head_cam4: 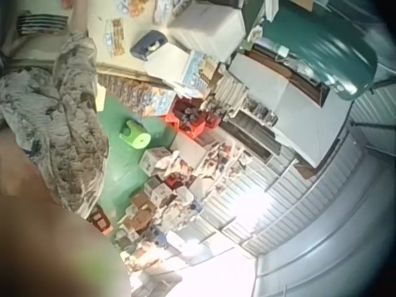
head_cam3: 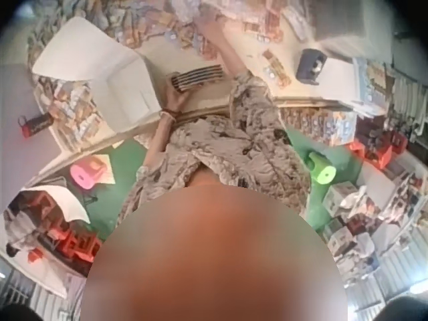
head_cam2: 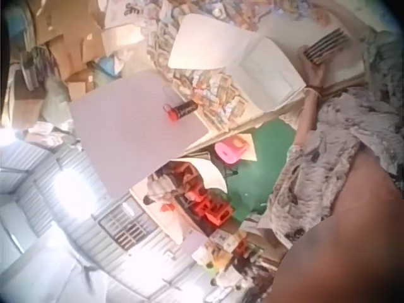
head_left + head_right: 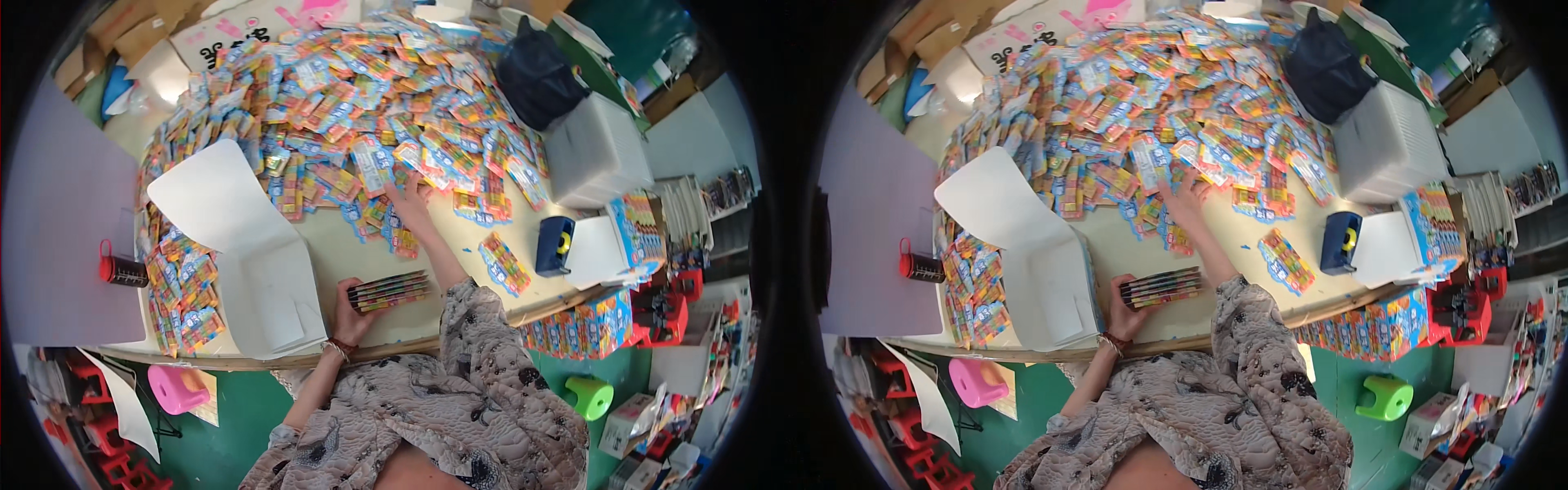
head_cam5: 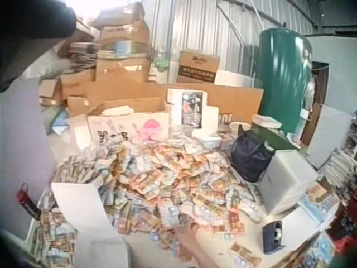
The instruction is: Manually sort and pack colorful toy or sticker packets into cardboard boxes.
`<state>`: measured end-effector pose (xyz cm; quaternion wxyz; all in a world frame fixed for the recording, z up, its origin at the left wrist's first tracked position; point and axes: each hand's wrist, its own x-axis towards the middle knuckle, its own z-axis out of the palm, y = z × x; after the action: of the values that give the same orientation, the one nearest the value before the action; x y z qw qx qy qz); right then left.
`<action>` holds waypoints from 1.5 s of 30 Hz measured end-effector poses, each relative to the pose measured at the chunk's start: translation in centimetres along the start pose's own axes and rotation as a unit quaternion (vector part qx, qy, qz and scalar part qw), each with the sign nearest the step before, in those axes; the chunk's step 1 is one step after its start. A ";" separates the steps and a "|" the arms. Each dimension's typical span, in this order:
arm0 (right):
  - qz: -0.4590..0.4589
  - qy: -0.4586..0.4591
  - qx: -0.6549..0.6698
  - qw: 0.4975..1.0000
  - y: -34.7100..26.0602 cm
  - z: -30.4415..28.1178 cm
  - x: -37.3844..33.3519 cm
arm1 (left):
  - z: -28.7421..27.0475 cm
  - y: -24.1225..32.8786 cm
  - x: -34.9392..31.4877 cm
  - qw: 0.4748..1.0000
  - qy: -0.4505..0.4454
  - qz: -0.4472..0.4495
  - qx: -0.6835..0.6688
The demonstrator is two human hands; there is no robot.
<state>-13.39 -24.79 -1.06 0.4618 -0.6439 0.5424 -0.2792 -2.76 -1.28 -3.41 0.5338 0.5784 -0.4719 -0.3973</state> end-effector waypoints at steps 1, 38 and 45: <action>0.028 0.039 -0.123 0.991 -2.5 0.9 -0.8 | -1.1 -1.3 -0.5 0.999 0.035 -0.021 -0.022; -0.069 -0.192 -0.007 0.979 -21.1 24.2 17.5 | -3.5 -0.4 -0.2 0.971 0.215 -0.029 0.101; -0.086 -0.066 -0.055 0.993 -17.7 11.1 14.6 | -2.6 -2.5 0.0 0.973 0.212 -0.008 0.093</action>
<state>7.73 -35.79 8.10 0.4342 -0.7296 0.4683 -0.2446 0.06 -0.63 -5.55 0.5623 0.7003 -0.3783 -0.2241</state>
